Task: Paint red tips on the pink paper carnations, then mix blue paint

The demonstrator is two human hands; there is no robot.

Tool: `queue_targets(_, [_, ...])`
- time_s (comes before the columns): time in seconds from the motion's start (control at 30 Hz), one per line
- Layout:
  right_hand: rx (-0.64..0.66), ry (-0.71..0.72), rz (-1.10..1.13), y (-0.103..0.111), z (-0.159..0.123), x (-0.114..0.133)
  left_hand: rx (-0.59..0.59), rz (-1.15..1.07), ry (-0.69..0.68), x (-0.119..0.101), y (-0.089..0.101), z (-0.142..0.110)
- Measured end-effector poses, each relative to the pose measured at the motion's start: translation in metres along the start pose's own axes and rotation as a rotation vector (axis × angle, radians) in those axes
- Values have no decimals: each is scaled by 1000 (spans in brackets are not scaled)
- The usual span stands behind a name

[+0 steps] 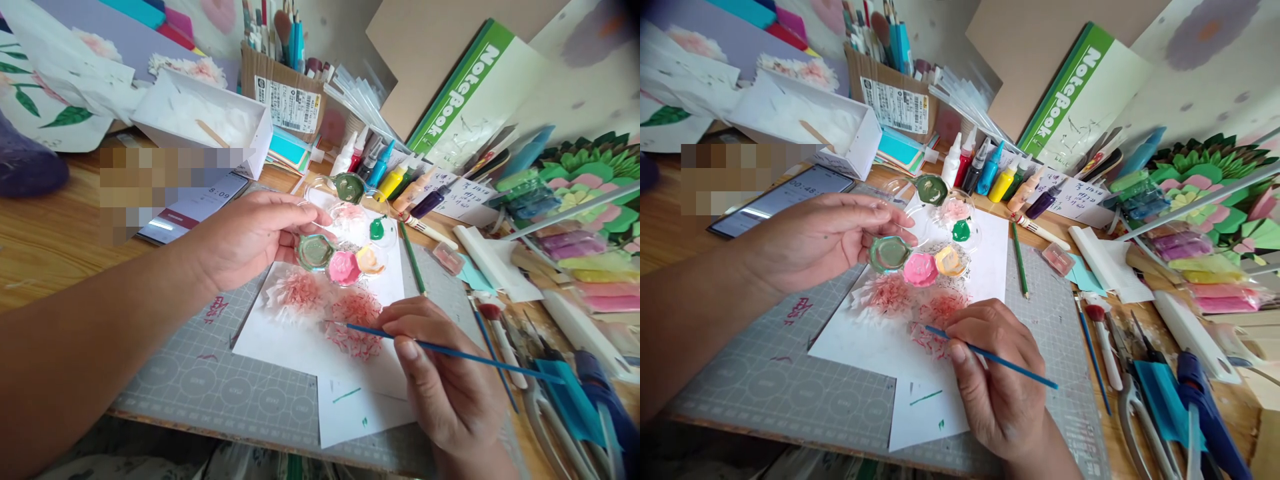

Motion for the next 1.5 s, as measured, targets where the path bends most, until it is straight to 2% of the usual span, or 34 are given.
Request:
queue_targets(0.17, [-21,-17,26,-2,-3,-4,-9,10,15,-2,0,0])
queue_targets(0.27, [-263,-9,97,-2,-6,-8,-33,14,26,0,1,1])
queue_targets(0.37, [-507,-75,167,4,-5,-6,-63,21,58,3,3,1])
queue_targets(0.5, [-662,-167,108,20,17,12,-81,-7,114,6,3,1])
queue_targets(0.6, [-648,-185,22,24,45,17,-102,-76,127,5,3,-1])
queue_targets(0.73, [-605,30,71,16,66,2,-133,-100,125,6,4,-3])
queue_targets(0.9, [-485,-8,137,5,56,-18,-121,-62,117,8,5,-4])
queue_targets(1.1, [-302,-54,137,3,49,-13,-106,-74,117,8,3,-6])
queue_targets(1.23, [-395,-23,162,2,48,-16,-113,-72,112,8,3,-6])
queue_targets(1.4, [-398,-76,189,4,48,-22,-134,-67,116,9,4,-4])
queue_targets(1.5, [-570,-127,246,9,51,-23,-114,-63,131,7,4,-2])
Point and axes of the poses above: each hand's wrist, its own z-axis towards the middle knuckle, its own y-axis out of the back of the hand, x = y × z, the point moved 1 cm from there along z, towards the middle knuckle, and after that the axes turned 4 degrees about -y, right-handed, at the moved point
